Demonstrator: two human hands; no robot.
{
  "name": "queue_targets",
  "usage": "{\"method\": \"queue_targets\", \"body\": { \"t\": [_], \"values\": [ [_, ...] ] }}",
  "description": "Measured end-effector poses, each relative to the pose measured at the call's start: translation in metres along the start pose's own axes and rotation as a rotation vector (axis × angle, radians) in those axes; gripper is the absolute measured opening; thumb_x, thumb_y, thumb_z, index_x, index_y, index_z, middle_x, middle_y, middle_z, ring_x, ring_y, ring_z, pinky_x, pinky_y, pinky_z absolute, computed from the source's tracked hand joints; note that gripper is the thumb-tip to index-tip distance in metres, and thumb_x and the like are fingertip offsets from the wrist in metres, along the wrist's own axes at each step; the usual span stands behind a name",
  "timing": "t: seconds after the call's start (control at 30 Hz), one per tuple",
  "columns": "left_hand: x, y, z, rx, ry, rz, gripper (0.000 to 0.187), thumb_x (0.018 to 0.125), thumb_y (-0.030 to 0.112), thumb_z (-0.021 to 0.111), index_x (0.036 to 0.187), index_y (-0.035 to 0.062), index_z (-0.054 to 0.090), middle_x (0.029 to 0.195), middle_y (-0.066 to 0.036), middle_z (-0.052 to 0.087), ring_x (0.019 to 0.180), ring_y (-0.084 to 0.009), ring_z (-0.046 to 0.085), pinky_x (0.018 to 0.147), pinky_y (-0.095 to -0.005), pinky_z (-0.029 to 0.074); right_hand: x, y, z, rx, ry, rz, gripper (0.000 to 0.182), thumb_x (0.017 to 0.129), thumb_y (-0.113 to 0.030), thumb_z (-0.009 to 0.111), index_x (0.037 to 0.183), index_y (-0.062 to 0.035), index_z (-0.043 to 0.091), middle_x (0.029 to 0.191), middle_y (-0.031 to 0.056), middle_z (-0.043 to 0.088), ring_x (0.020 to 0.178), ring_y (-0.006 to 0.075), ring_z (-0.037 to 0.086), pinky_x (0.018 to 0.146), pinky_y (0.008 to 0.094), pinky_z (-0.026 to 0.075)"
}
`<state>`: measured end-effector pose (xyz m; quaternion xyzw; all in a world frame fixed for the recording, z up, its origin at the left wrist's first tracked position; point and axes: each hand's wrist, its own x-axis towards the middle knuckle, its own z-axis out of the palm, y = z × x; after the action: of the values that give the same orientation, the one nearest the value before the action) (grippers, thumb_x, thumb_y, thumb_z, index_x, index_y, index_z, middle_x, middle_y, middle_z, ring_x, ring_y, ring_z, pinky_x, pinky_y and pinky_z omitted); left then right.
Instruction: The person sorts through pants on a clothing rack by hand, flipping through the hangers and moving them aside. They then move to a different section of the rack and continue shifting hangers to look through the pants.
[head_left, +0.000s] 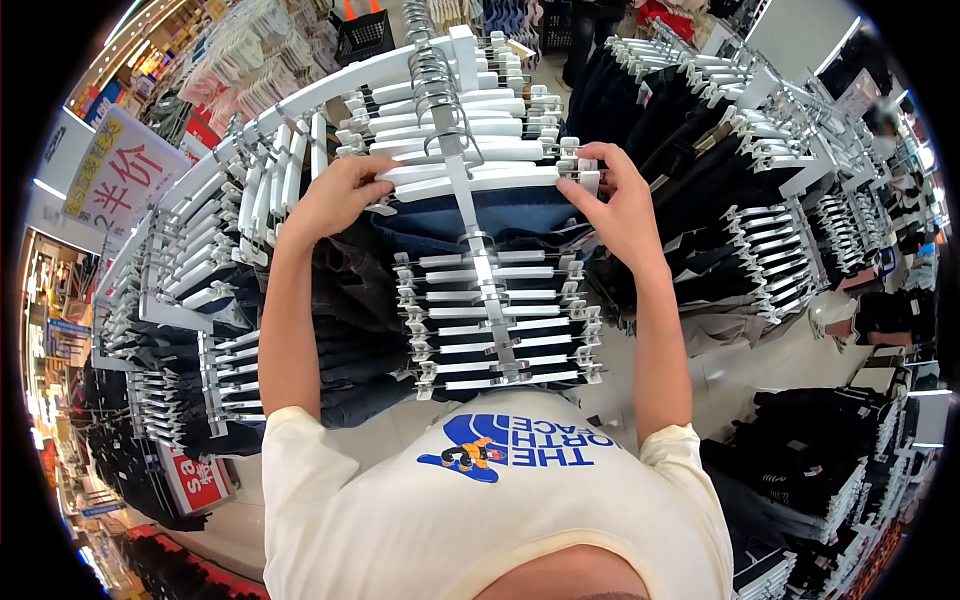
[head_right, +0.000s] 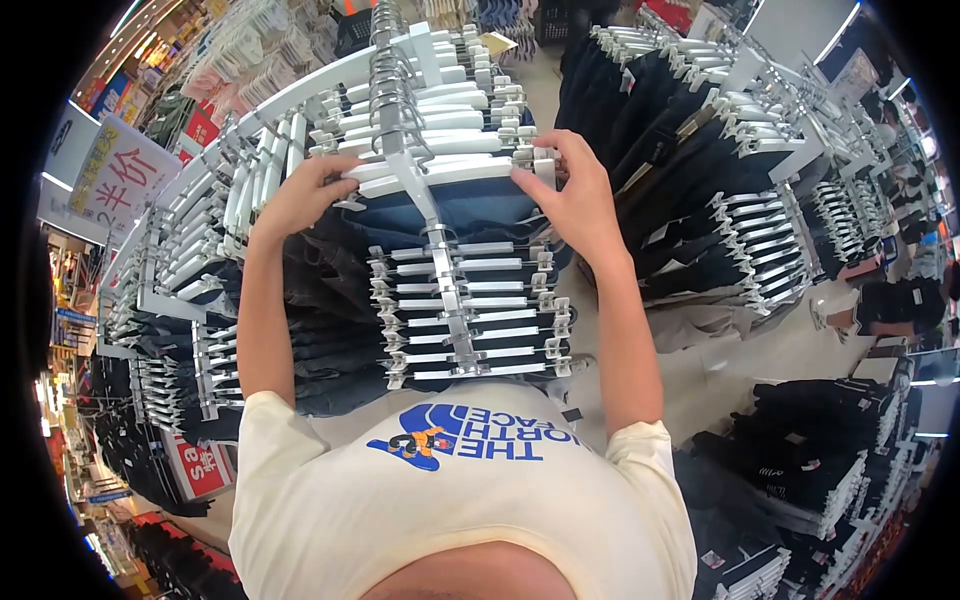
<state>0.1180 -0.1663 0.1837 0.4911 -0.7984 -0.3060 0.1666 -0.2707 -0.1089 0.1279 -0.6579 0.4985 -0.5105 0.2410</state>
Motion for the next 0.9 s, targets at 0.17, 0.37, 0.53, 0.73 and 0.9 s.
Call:
{"method": "queue_targets", "body": {
  "t": [0.17, 0.37, 0.53, 0.73, 0.9],
  "values": [
    [-0.004, 0.008, 0.000, -0.045, 0.054, -0.044, 0.037, 0.099, 0.013, 0.076, 0.132, -0.0045, 0.073, 0.118, -0.011, 0.076, 0.107, -0.0188, 0.067, 0.099, -0.0341, 0.053, 0.004, -0.001, -0.004, -0.003, -0.036, 0.045, 0.043, 0.091, -0.019, 0.090, 0.122, 0.0003, 0.068, 0.117, 0.0107, 0.072, 0.095, 0.0196, 0.073, 0.086, 0.0355, 0.059],
    [-0.002, -0.002, 0.013, -0.053, 0.238, 0.107, 0.039, 0.100, 0.017, 0.077, 0.136, 0.0041, 0.075, 0.112, -0.008, 0.070, 0.104, -0.0190, 0.064, 0.097, -0.0334, 0.051, 0.010, -0.001, -0.003, 0.143, -0.017, 0.143, 0.047, 0.098, -0.028, 0.086, 0.131, -0.0007, 0.065, 0.119, 0.0131, 0.072, 0.096, 0.0167, 0.072, 0.082, 0.0317, 0.059],
    [-0.008, 0.009, 0.014, 0.117, 0.232, 0.118, 0.041, 0.105, 0.028, 0.072, 0.144, 0.0141, 0.075, 0.113, -0.010, 0.068, 0.105, -0.0254, 0.066, 0.098, -0.0369, 0.052, 0.021, 0.005, -0.006, 0.106, -0.033, 0.130, 0.036, 0.110, -0.031, 0.070, 0.128, 0.0000, 0.073, 0.109, 0.0079, 0.074, 0.096, 0.0134, 0.069, 0.083, 0.0295, 0.055],
    [-0.006, 0.001, 0.016, 0.143, 0.237, 0.131, 0.039, 0.109, 0.034, 0.067, 0.146, 0.0235, 0.075, 0.115, -0.010, 0.066, 0.106, -0.0285, 0.068, 0.099, -0.0387, 0.053, 0.049, 0.023, -0.009, 0.088, -0.164, 0.171, 0.038, 0.117, -0.036, 0.057, 0.117, -0.0029, 0.075, 0.097, -0.0022, 0.069, 0.093, 0.0070, 0.058, 0.088, 0.0253, 0.047],
    [-0.006, 0.004, 0.016, 0.143, 0.230, 0.108, 0.039, 0.109, 0.034, 0.067, 0.146, 0.0234, 0.075, 0.113, -0.010, 0.065, 0.107, -0.0286, 0.068, 0.100, -0.0386, 0.053, 0.052, 0.022, -0.006, 0.175, -0.237, 0.282, 0.033, 0.115, -0.033, 0.060, 0.118, -0.0033, 0.075, 0.105, -0.0028, 0.070, 0.101, 0.0071, 0.061, 0.094, 0.0239, 0.047]
  ]
}}
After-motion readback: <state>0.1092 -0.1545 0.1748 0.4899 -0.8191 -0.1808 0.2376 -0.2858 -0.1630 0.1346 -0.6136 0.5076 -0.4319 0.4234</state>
